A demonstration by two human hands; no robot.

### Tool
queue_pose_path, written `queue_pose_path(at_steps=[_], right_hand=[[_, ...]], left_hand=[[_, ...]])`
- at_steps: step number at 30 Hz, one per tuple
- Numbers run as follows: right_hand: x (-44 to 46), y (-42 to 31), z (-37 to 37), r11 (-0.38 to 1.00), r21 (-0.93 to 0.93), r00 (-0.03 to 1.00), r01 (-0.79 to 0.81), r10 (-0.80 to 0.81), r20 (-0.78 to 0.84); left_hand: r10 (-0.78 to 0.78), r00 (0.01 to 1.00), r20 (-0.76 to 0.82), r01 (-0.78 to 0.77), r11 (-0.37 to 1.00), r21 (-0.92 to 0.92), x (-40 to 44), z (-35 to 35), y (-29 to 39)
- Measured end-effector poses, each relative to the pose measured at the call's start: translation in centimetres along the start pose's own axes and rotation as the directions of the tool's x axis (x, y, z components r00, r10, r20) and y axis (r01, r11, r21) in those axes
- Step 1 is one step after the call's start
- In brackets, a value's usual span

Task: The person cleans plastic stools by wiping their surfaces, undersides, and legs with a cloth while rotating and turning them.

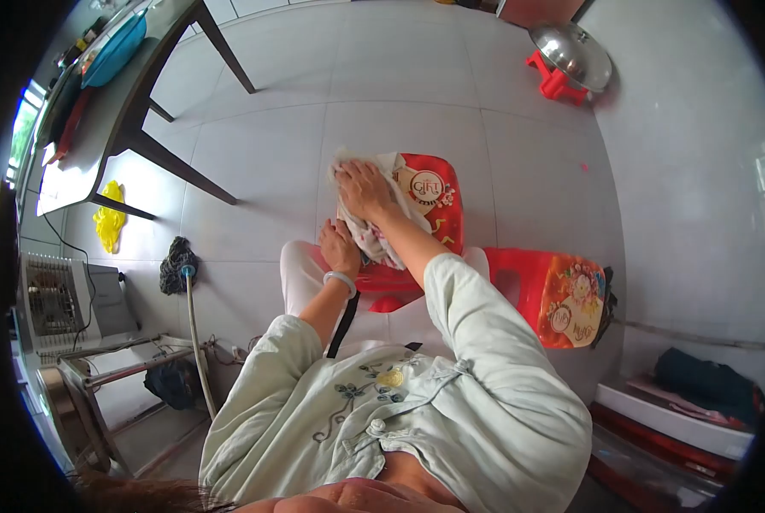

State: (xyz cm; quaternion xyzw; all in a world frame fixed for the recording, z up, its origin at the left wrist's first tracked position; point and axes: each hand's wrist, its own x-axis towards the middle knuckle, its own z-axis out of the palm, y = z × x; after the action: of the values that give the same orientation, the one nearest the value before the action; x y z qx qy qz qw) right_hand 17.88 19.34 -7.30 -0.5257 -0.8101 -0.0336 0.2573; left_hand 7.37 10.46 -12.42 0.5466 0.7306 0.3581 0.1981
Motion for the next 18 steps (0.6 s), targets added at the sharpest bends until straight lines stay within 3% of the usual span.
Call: queue_pose_path(at_steps=[4, 6, 10, 12, 16, 18], right_hand=[[0.5, 4.3, -0.6, 0.994, -0.081, 0.997, -0.071, 0.068, -0.036], [-0.4, 7.6, -1.9, 0.949, -0.091, 0.954, -0.301, 0.3, -0.024], [-2.1, 10.4, -4.1, 0.877, -0.166, 0.89, -0.45, 0.455, -0.008], [-2.8, 11.2, -4.3, 0.806, -0.208, 0.831, -0.554, 0.548, -0.094], [-5.4, 11.0, -5.1, 0.763, -0.218, 0.793, -0.608, 0.597, -0.121], [-7.4, 9.5, -6.0, 0.83, -0.306, 0.885, -0.465, 0.424, -0.193]], left_hand=[[0.021, 0.999, -0.041, -0.02, 0.999, 0.033, -0.2, 0.6, -0.4], [-0.014, 1.0, 0.008, 0.014, 1.0, 0.028, -0.2, 0.0, 0.0], [-0.015, 1.0, 0.002, 0.014, 1.0, 0.006, -0.2, 0.0, 0.0], [-0.036, 0.999, 0.021, 0.036, 0.999, -0.001, -0.1, -0.2, 0.0], [-0.038, 0.999, 0.032, 0.038, 0.999, -0.017, 0.0, 0.0, -0.2], [-0.035, 0.999, 0.03, 0.036, 0.999, -0.033, 0.0, 0.1, -0.1]])
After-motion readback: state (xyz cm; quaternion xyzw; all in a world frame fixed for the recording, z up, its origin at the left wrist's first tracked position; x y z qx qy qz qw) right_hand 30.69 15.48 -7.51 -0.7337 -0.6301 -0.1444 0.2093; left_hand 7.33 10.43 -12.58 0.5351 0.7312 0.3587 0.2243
